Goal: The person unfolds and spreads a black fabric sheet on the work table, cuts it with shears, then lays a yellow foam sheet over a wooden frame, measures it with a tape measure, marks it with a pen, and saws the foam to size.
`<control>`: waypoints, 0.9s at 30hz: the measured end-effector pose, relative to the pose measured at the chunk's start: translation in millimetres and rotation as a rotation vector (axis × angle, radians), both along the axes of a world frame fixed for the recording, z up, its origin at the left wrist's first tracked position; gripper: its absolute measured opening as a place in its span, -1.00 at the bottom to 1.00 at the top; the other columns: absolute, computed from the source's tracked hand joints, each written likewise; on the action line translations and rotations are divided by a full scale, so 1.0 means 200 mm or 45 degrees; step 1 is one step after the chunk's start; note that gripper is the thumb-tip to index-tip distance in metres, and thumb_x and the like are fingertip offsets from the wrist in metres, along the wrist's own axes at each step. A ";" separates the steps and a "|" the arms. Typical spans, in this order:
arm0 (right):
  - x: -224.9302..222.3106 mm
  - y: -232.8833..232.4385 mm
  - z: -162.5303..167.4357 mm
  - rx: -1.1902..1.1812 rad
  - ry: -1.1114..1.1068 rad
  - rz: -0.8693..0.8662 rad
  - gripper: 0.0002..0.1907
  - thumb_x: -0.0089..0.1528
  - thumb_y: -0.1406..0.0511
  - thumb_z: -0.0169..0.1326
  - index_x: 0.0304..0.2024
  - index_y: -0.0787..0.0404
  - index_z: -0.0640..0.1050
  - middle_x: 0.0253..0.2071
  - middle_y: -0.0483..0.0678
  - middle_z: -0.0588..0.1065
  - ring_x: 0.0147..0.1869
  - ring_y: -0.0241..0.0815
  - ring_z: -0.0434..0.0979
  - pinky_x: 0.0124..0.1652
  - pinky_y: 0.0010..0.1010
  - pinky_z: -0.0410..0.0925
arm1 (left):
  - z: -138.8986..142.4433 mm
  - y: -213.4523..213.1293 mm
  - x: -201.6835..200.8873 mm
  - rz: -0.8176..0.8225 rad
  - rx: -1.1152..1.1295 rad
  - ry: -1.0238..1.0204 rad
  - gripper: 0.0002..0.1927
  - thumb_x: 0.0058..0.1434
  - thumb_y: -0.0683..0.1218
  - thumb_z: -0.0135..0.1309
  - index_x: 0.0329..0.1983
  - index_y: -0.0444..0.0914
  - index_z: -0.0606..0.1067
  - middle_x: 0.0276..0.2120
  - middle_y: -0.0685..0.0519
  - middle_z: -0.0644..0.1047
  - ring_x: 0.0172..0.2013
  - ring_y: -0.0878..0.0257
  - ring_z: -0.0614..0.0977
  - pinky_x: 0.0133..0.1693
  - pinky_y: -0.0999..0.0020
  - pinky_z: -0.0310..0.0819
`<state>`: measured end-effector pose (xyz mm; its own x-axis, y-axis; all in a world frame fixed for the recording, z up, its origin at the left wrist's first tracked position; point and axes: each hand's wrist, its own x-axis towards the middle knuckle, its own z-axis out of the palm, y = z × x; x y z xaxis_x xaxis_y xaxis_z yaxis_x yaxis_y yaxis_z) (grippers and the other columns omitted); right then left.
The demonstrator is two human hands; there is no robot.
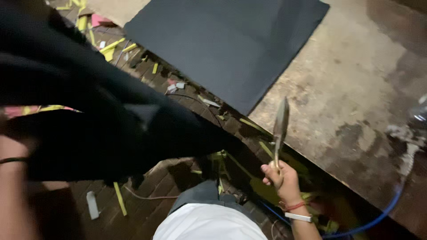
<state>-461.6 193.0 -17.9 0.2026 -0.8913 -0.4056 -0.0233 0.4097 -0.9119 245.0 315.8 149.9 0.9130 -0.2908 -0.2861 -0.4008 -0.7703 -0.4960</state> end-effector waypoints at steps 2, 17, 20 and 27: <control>0.07 -0.07 0.00 0.005 0.108 -0.043 -0.80 0.22 0.28 0.24 -0.36 0.26 0.53 -0.53 -0.13 0.45 -0.53 -0.33 0.45 -0.48 -0.50 0.33 | -0.21 -0.13 -0.10 -0.093 -0.060 0.214 -0.44 0.25 0.16 0.06 0.13 -0.31 0.61 0.14 -0.27 0.58 0.15 -0.15 0.58 0.18 0.04 0.44; 0.47 -0.48 0.09 0.245 0.293 -0.610 -0.77 0.21 0.26 0.26 -0.26 0.31 0.56 -0.51 -0.08 0.45 -0.47 -0.26 0.48 -0.43 -0.42 0.34 | -1.17 -0.84 -1.23 -0.310 -0.682 2.130 -0.13 0.06 0.01 0.47 0.35 -0.41 0.34 0.23 -0.19 0.46 0.24 0.05 0.49 0.24 0.18 0.29; 0.49 -0.53 0.04 0.111 0.294 -0.588 -0.76 0.20 0.26 0.27 -0.28 0.33 0.56 -0.53 -0.09 0.47 -0.49 -0.27 0.46 -0.45 -0.45 0.32 | -1.28 -1.14 -1.50 0.367 -1.083 2.061 -0.06 0.16 0.11 0.38 0.43 -0.28 0.11 0.00 0.04 0.44 -0.05 0.25 0.45 -0.04 0.32 0.44; 0.33 -0.65 0.06 0.025 0.272 -0.486 -0.77 0.18 0.26 0.27 -0.34 0.32 0.59 -0.56 -0.10 0.47 -0.53 -0.30 0.48 -0.50 -0.48 0.33 | -1.12 -1.82 -1.55 1.259 -1.600 1.926 -0.63 0.23 0.14 0.18 -0.33 -0.21 0.38 -0.61 0.14 0.38 -0.60 0.27 0.45 -0.48 0.33 0.44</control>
